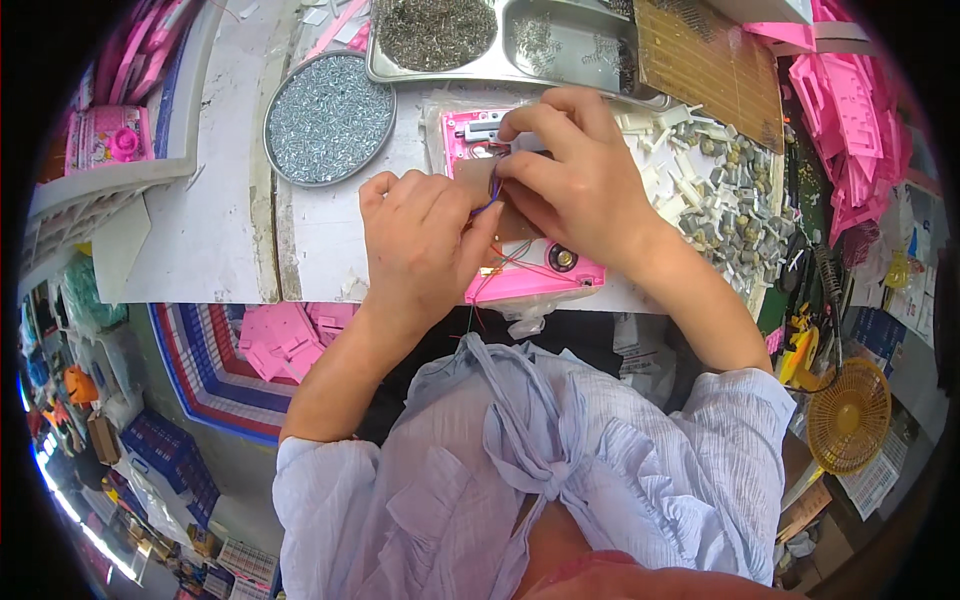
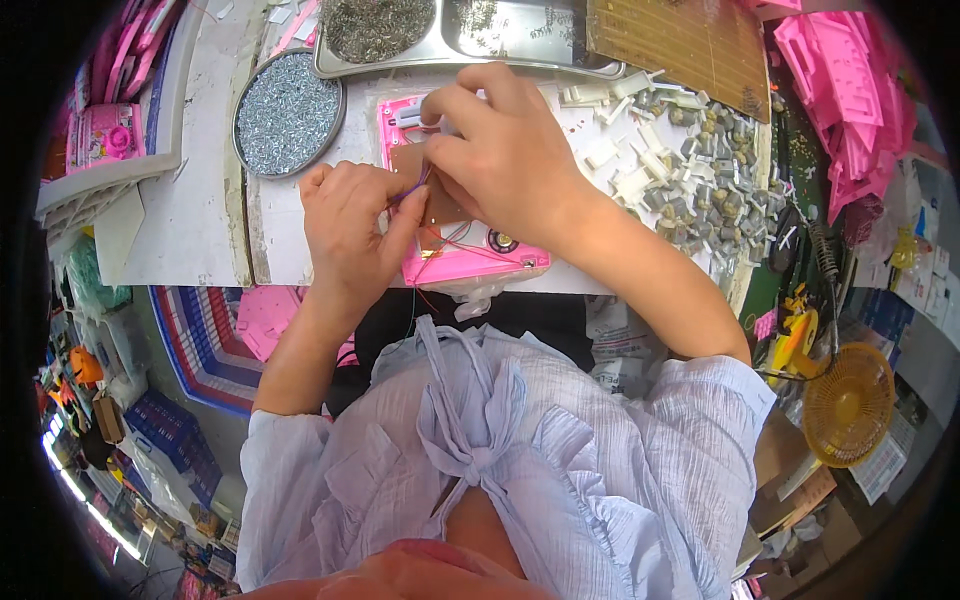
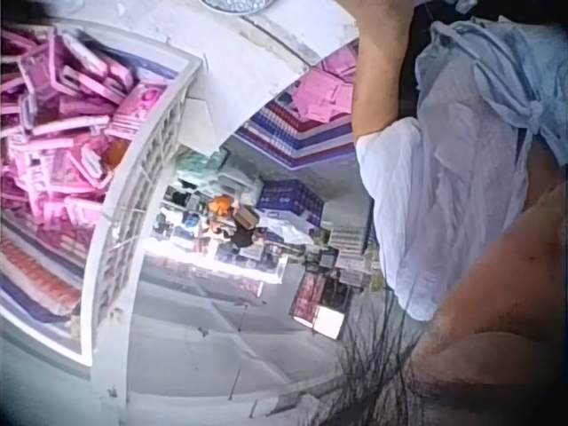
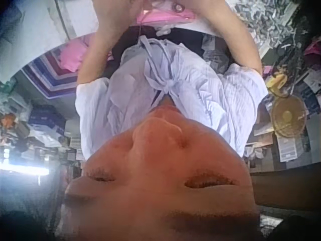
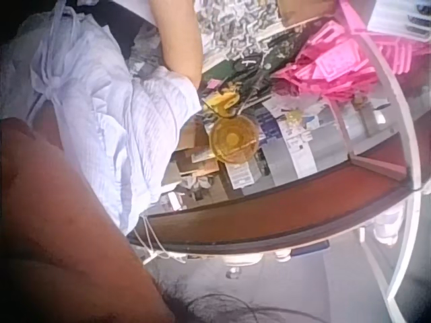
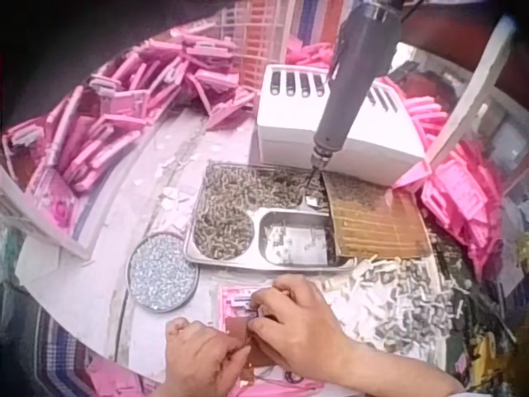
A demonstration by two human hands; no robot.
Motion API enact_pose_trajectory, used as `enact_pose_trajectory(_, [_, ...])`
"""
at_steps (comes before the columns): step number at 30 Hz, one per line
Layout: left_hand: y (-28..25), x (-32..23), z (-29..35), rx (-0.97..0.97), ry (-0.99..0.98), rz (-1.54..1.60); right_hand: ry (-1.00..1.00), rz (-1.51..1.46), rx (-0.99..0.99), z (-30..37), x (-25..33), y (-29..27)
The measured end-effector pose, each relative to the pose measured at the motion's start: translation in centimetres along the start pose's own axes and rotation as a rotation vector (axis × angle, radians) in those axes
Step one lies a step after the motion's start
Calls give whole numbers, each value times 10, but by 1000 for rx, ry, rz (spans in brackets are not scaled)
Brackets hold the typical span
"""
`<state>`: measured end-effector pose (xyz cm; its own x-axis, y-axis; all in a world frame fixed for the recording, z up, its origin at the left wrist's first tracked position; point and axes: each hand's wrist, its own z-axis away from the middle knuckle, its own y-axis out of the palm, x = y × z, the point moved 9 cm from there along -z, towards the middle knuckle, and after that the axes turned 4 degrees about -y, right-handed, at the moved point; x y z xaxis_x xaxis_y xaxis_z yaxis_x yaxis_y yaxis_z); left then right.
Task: Assembling the internal components and housing of a pink electronic toy using soldering and a glue gun.
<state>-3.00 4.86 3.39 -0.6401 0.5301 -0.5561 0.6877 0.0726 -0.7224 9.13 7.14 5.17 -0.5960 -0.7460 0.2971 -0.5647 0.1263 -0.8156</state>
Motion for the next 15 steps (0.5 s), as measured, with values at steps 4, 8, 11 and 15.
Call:
enact_pose_trajectory(4, [-3, 4, 0, 25, -29, 39, -50, -9, 20, -2, 1, 1])
enact_pose_trajectory(8, [-24, 21, 4, -23, -109, 76, -72, 3, -9, 2, -1, -3])
enact_pose_trajectory(11, [-53, 19, -1, -244, -123, 82, -47, -3, -31, 8, -4, -9])
enact_pose_trajectory(15, [-45, -15, -5, -157, -40, 252, 18, 20, -138, 23, -12, -24])
